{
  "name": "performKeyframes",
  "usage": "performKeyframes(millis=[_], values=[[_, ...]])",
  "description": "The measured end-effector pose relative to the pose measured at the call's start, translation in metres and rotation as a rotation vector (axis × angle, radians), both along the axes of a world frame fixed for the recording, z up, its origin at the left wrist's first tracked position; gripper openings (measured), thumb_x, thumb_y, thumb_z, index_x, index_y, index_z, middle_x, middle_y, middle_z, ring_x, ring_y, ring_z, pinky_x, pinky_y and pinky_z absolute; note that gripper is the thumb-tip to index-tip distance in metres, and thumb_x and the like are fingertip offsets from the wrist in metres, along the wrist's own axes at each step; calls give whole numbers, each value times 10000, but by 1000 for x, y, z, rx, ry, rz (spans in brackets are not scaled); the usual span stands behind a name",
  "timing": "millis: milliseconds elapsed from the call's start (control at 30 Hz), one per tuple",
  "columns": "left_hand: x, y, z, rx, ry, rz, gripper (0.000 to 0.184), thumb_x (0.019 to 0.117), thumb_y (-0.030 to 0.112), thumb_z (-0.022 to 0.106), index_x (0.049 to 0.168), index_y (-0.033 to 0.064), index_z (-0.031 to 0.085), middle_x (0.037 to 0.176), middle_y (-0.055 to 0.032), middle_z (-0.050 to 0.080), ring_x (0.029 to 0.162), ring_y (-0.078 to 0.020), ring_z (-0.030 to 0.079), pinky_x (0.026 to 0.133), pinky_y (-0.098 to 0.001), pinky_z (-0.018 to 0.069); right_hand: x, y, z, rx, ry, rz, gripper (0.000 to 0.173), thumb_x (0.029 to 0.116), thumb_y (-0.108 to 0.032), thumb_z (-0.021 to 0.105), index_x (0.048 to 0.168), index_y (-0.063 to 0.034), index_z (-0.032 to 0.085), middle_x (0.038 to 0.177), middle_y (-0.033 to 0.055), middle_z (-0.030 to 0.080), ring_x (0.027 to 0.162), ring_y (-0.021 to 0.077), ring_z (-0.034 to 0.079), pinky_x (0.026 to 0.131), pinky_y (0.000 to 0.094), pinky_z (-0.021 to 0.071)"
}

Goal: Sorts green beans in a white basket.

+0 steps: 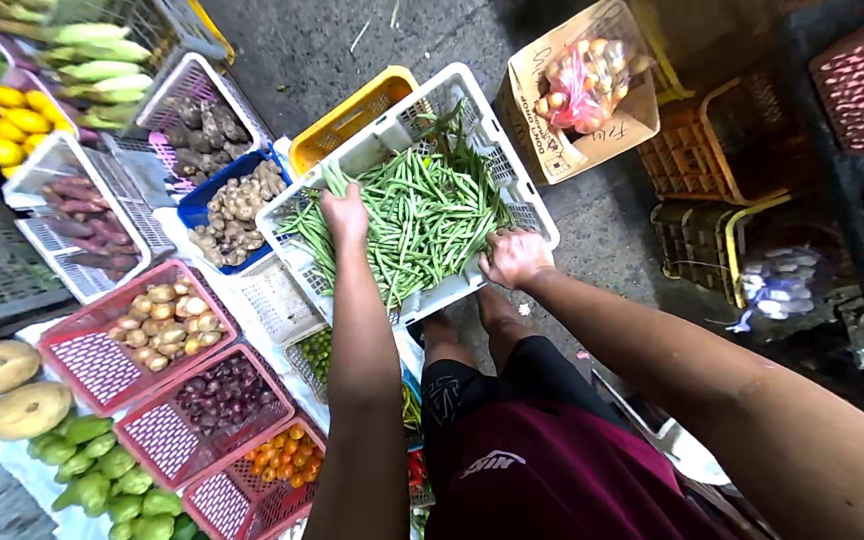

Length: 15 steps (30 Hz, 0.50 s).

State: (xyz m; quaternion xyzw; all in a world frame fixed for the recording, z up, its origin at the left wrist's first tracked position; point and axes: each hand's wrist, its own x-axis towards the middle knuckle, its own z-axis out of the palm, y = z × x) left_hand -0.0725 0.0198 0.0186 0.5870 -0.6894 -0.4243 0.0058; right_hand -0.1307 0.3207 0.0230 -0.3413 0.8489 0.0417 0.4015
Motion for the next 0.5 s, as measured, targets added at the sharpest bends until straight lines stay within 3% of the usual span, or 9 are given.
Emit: performKeyframes(millis=[67,100,167,200,300,400,500], values=[[6,-7,8,169,244,121,272,1023,225,601,1182,9,560,895,-98,689,725,-180,686,664,-365,601,3,2,-2,-17,19,2,487,941,-515,480,1089,-118,720,1112,114,728,1122,320,674,887,539,535],[4,-12,10,286,347,134,188,1026,173,576,1139,25,552,823,-72,678,676,-167,682,648,-348,609,3,1,-2,-15,25,2,482,943,-516,485,1086,-118,718,1113,111,728,1119,318,675,888,537,534],[-8,-18,6,412,306,21,155,986,158,604,1084,50,552,738,-24,614,606,-129,623,587,-300,568,2,1,-2,-17,35,3,477,947,-507,489,1087,-112,718,1120,116,729,1122,319,675,889,539,534],[-16,-20,4,407,201,-100,245,951,185,661,1122,34,573,793,-44,621,658,-142,625,623,-319,565,2,1,-1,-17,40,4,477,948,-504,488,1088,-110,718,1126,119,728,1127,323,675,895,543,534],[-43,-15,-1,326,-167,-508,524,860,345,810,1228,1,665,1128,-186,708,1043,-304,690,939,-545,558,6,1,-2,-23,72,2,456,955,-496,501,1056,-109,720,1108,123,730,1098,329,687,878,554,547],[-46,-2,-16,264,-399,-831,539,825,294,814,1240,-10,655,1182,-251,682,1111,-407,668,941,-658,525,6,1,-2,-11,94,8,463,964,-495,487,1063,-105,716,1127,125,731,1103,339,689,888,564,550],[-12,-4,-11,276,-377,-861,399,865,243,746,1152,-20,662,1080,-251,690,1013,-411,686,852,-656,545,5,-2,-2,29,88,7,486,970,-512,477,1111,-111,714,1160,137,728,1113,362,689,869,593,552]])
